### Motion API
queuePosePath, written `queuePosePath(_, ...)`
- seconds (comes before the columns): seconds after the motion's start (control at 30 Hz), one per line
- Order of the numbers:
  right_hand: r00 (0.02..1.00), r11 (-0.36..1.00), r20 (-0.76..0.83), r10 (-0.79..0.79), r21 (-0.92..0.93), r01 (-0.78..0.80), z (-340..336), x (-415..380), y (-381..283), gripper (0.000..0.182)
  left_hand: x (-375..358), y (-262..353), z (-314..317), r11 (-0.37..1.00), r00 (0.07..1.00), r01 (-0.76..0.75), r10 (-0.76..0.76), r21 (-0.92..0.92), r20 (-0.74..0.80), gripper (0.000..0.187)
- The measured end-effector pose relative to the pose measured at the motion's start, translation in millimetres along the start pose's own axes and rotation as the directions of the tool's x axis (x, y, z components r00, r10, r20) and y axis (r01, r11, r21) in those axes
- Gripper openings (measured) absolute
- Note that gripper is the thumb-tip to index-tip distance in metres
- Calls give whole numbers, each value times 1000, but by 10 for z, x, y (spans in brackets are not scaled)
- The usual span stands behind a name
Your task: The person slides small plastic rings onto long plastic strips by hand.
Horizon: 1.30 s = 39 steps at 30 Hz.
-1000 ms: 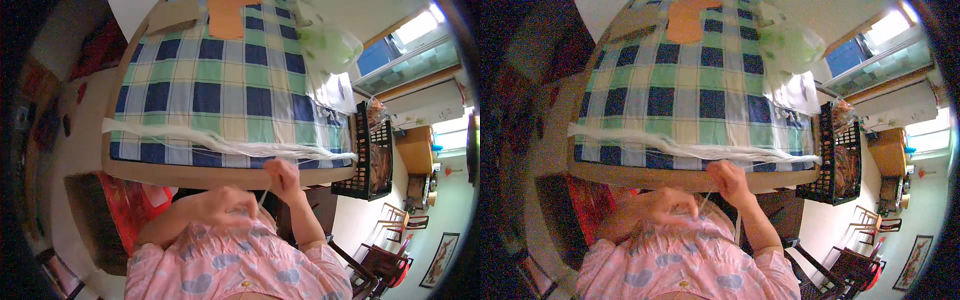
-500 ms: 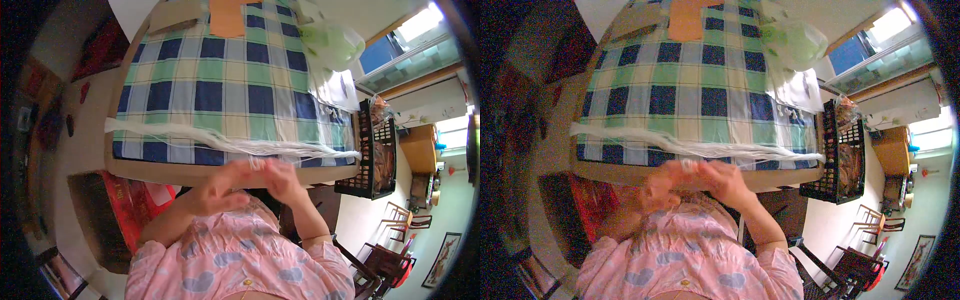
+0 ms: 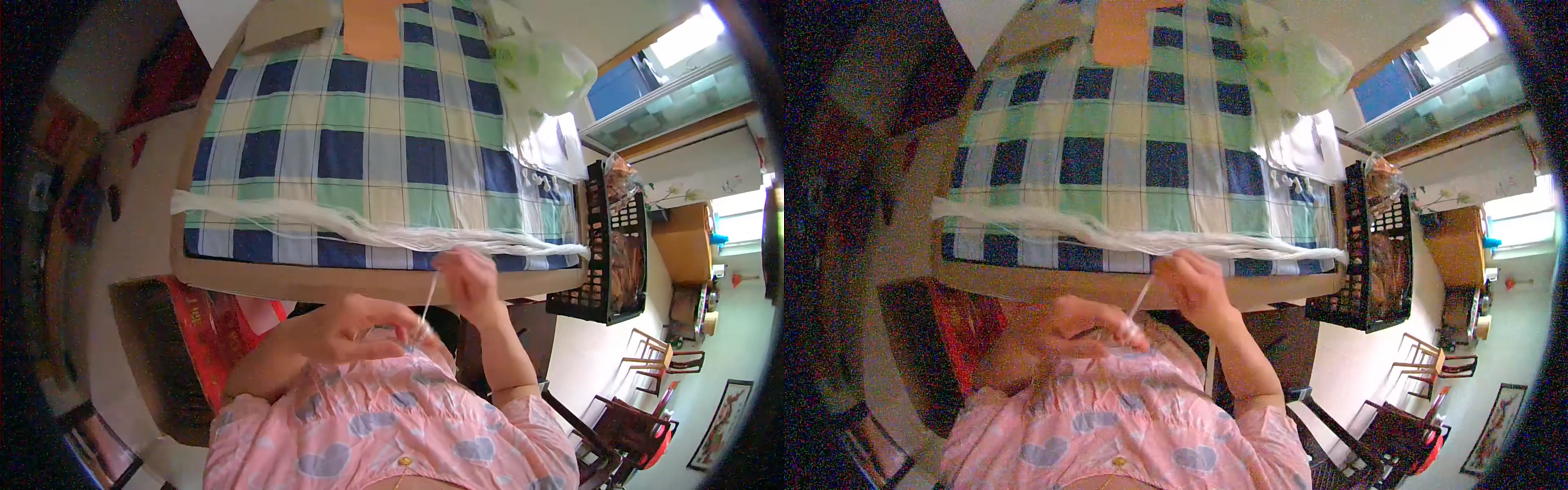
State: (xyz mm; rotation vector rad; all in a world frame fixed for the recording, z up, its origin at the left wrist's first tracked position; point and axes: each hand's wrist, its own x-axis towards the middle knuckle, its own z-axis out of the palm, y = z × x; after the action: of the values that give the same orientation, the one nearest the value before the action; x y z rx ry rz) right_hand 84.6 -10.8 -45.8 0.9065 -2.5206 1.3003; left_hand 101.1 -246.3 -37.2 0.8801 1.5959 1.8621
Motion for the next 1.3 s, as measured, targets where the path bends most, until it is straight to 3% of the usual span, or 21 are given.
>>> queuePosePath(0.03, 999, 998, 29, -38, 41, 37, 68, 12, -17, 11, -18, -7, 29, 979, 995, -102, 98, -179, -30, 36)
queuePosePath(0.07, 988, 996, 131, -82, 30, 79, 101, 8, -76, 10, 20, -7, -3, 990, 980, -58, 81, 126, -184, 35)
queuePosePath(0.1, 965, 992, 233, -123, 25, 121, 118, -17, -155, 9, 90, 10, -53, 912, 937, 38, 109, 408, -332, 35)
queuePosePath(0.13, 986, 993, 129, -110, 64, 103, 121, -28, -187, 8, 131, 44, -77, 755, 871, 176, 180, 632, -458, 34)
queuePosePath(0.2, 999, 999, -33, 11, 34, -10, 60, 31, -108, 9, 81, 136, -99, 925, 996, 81, -66, 372, -54, 31)
queuePosePath(0.23, 991, 997, -114, 74, 27, -72, 42, 35, -86, 9, 53, 159, -92, 973, 974, 92, -132, 213, 184, 30)
queuePosePath(0.3, 996, 994, 75, 40, 94, -47, 109, -15, -124, 13, 80, -2, 65, 996, 985, -63, 74, 70, -158, 29)
queuePosePath(0.37, 981, 983, 193, 5, 181, -40, 164, -63, -213, 15, 102, -13, 100, 977, 940, -22, 93, 214, -328, 27)
queuePosePath(0.43, 995, 981, -23, 98, 172, -93, 73, -38, -179, 13, 123, 58, 29, 792, 933, 235, -21, 563, -360, 26)
queuePosePath(0.53, 994, 986, -27, 104, 133, -99, 172, -69, -88, 13, 111, 66, 118, 990, 955, 3, 38, 138, -294, 22)
queuePosePath(0.63, 995, 989, 26, 96, 106, -98, 220, -60, -130, 14, 288, -21, 153, 788, 856, -33, 339, 614, -390, 20)
queuePosePath(0.73, 989, 988, 7, 151, 37, -151, 135, -6, -149, 15, 258, -194, 111, 688, 864, 103, 296, 718, -407, 17)
queuePosePath(0.83, 984, 982, -30, 175, 78, -172, 133, 28, -193, 18, 255, -207, 121, 830, 861, 210, 93, 517, -500, 17)
queuePosePath(0.93, 994, 975, 5, 111, 192, -110, 139, 63, -198, 21, 253, -123, 99, 929, 879, 238, -83, 283, -469, 14)
queuePosePath(1.1, 992, 983, 116, 51, 167, -70, 81, 24, -131, 28, 243, -30, 78, 924, 913, 213, -74, 316, -400, 16)
queuePosePath(1.2, 990, 970, 88, 112, 206, -128, 84, 48, -195, 26, 234, -47, 75, 904, 921, 179, -15, 389, -389, 17)
queuePosePath(1.3, 992, 985, 113, 53, 155, -71, 93, 13, -143, 22, 224, -48, 58, 884, 933, 184, -19, 430, -360, 15)
